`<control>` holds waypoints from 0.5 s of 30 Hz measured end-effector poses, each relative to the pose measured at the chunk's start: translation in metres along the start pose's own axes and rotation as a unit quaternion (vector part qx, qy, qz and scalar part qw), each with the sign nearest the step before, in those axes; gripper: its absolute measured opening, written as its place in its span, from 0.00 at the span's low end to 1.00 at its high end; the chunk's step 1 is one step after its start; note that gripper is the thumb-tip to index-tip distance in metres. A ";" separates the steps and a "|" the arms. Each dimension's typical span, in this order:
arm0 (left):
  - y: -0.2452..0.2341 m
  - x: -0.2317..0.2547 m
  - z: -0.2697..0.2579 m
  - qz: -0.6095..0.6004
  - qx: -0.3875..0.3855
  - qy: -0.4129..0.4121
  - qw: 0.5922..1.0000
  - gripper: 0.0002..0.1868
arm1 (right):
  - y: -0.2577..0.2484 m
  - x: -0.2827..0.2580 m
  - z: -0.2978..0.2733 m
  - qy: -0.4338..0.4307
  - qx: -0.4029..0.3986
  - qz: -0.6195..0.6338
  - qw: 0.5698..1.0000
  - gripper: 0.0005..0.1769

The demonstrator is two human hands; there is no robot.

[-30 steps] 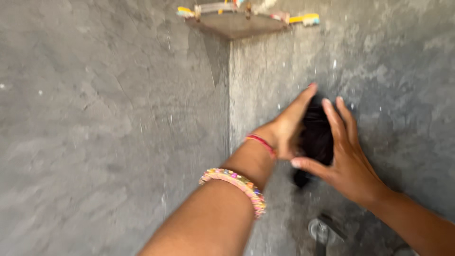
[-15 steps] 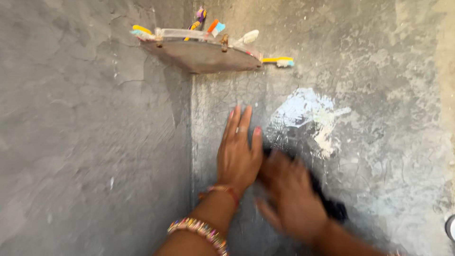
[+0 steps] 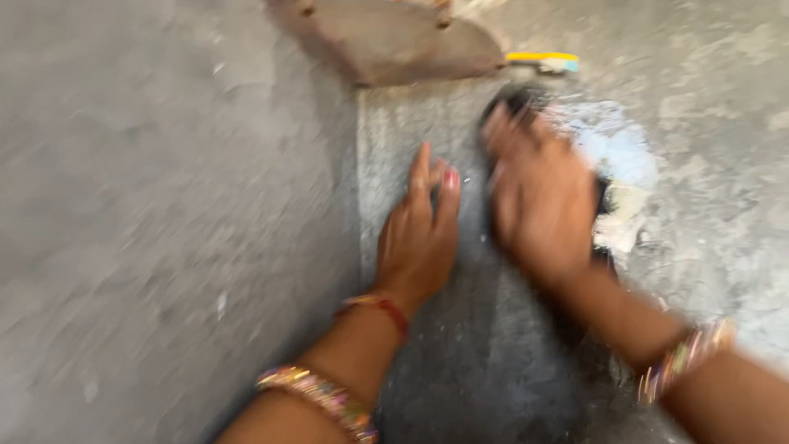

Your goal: The person uses a dark cloth to wipe a gray concrete wall around a metal shower fixture. They repeatedly wet the cloth under the running tap and scrub the wall surface in circular and vertical motions.

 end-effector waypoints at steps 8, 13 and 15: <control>-0.014 0.019 0.010 0.211 0.086 -0.008 0.974 0.41 | -0.003 -0.061 -0.118 -0.497 -0.205 0.160 0.828 0.21; -0.014 0.021 0.018 0.194 0.020 -0.106 0.975 0.47 | 0.026 0.025 0.028 -0.176 -0.044 -0.051 0.982 0.23; -0.028 0.023 0.030 0.165 0.003 -0.238 0.957 0.45 | 0.034 0.003 0.048 -0.078 0.082 -0.029 0.993 0.27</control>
Point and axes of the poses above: each hand's wrist, its own z-axis towards the middle knuckle, its own y-axis out of the palm, x = y × z, the point moved 6 cm from there along z, towards the middle knuckle, and after that the axes turned 8 degrees about -y, right-handed, at the moved point
